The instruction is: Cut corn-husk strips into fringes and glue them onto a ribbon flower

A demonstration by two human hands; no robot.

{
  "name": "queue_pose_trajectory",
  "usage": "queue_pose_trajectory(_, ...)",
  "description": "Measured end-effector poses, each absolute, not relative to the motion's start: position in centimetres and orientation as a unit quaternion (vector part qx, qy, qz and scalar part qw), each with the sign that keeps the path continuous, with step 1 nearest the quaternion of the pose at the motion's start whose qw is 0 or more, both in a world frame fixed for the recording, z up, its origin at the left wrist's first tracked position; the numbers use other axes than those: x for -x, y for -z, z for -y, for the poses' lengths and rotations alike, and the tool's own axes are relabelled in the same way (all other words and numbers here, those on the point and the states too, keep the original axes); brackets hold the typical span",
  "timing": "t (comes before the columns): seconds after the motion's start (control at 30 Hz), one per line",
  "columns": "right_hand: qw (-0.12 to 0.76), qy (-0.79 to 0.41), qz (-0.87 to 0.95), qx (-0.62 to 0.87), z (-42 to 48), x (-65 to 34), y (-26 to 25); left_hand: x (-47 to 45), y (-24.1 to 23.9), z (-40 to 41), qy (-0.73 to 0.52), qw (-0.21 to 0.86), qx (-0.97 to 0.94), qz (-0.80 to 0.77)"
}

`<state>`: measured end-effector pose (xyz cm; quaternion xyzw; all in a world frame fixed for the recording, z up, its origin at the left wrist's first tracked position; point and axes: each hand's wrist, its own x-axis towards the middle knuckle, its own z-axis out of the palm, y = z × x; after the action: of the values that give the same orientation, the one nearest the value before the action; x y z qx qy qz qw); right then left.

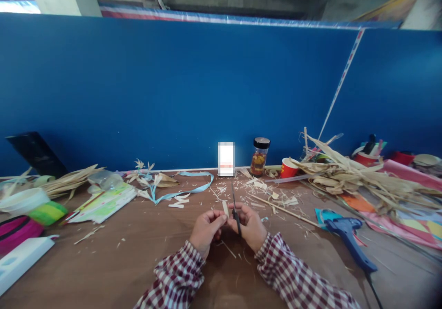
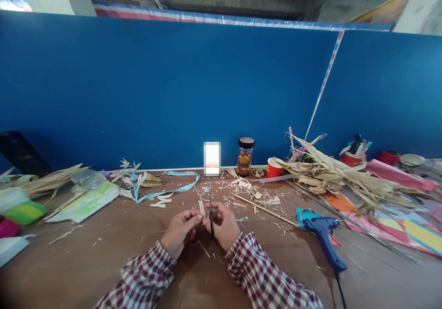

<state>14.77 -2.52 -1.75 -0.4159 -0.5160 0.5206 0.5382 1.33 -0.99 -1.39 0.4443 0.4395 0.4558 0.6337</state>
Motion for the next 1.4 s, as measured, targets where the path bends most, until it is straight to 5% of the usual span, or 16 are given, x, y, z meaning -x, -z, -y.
queue_pose_trajectory(1.4, 0.511, -0.548, 0.511, 0.422, 2.5, -14.8, 1.7, -0.5, 1.2, 0.2, -0.529, 0.623, -0.384, -0.429)
